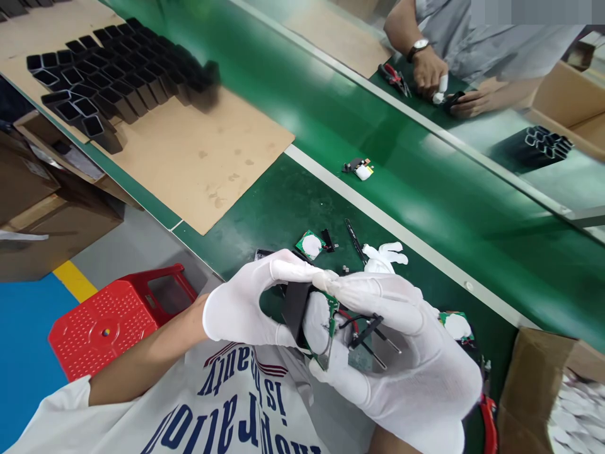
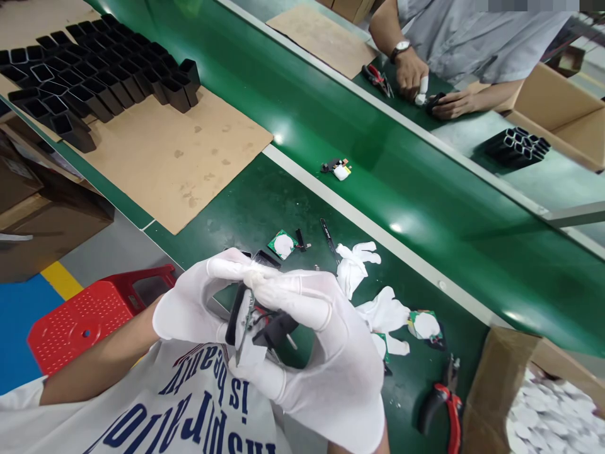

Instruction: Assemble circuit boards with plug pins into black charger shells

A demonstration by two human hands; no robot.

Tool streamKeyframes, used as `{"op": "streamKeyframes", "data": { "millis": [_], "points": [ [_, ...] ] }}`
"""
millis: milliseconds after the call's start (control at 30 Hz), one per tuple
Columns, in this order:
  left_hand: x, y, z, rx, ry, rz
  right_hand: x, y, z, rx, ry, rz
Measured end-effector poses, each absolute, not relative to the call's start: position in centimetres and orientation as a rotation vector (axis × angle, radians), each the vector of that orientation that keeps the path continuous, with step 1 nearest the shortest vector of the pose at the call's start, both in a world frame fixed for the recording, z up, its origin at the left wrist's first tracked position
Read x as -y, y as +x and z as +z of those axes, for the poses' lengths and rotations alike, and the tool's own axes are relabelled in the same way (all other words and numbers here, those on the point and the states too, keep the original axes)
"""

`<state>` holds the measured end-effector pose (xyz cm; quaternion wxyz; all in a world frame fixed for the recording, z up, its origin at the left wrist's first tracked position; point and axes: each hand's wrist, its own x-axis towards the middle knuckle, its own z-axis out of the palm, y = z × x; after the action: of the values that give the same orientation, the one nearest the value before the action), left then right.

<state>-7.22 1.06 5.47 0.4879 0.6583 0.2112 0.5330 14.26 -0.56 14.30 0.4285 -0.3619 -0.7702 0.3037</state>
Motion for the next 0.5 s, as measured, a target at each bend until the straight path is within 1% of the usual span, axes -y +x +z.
{"op": "streamKeyframes", "data": {
  "millis": [200,500],
  "points": [
    [-1.7,-7.5,6.8,-0.49,1.605,1.205,0.6,13.9,14.1,1.806,-0.907,0.716],
    [-1.3,-7.1,5.3,-0.465,1.602,1.345,0.2,14.6,14.0,1.896,-0.882,0.788]
  ]
}}
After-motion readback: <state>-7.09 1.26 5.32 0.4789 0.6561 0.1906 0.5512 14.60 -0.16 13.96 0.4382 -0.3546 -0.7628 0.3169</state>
